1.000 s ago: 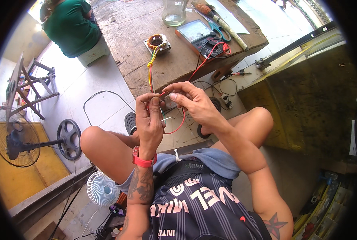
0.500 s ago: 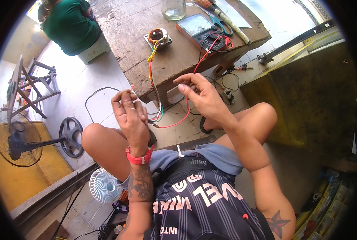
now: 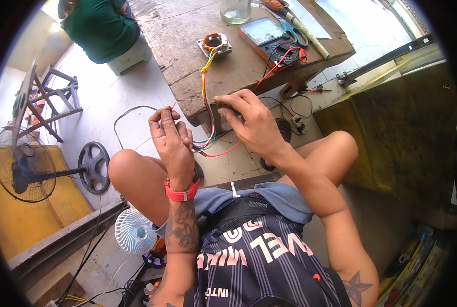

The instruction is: The person works on a small electrical component with copper windings, using a hammer to tap it, then uses scissors to trim wires and connects multimeter probes to test the component. The person handles the component repeatedly and adjusts wires throughout the clip.

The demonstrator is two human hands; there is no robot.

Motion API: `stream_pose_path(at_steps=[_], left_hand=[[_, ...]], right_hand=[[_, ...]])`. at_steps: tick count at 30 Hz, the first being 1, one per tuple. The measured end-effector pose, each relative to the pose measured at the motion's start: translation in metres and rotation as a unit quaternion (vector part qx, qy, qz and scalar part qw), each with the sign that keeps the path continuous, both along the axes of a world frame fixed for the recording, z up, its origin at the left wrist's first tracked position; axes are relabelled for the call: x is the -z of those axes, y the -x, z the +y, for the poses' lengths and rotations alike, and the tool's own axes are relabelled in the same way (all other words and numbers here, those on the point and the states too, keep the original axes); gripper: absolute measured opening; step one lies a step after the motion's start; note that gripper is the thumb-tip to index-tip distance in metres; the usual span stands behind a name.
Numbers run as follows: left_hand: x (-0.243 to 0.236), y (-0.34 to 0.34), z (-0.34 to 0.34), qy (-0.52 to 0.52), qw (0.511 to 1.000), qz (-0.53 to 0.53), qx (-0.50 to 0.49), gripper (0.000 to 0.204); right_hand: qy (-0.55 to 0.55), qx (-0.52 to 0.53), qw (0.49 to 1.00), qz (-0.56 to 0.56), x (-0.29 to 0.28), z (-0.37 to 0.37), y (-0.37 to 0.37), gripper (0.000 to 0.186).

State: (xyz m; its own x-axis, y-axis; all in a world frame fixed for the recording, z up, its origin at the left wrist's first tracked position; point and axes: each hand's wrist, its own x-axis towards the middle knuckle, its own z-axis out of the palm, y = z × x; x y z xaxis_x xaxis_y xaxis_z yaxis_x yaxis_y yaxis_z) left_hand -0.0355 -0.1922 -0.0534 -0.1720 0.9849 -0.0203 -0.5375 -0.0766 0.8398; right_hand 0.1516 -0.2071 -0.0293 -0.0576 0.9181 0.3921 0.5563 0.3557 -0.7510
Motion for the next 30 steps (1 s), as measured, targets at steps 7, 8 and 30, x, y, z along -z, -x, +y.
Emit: stream_pose_path(at_steps=[7,8,30], left_hand=[[0.008,-0.001,0.000,-0.003,1.000,0.004,0.008,0.016],[0.008,0.000,-0.001,-0.002,1.000,0.003,0.008,0.016],[0.011,0.003,-0.001,0.004,1.000,-0.011,0.003,0.015]], right_hand=[[-0.088,0.011,0.993,-0.072,0.001,0.017,0.009,0.024],[-0.089,0.012,0.993,-0.071,0.001,0.019,0.010,0.024],[-0.060,0.036,0.995,-0.074,-0.005,0.020,0.009,0.023]])
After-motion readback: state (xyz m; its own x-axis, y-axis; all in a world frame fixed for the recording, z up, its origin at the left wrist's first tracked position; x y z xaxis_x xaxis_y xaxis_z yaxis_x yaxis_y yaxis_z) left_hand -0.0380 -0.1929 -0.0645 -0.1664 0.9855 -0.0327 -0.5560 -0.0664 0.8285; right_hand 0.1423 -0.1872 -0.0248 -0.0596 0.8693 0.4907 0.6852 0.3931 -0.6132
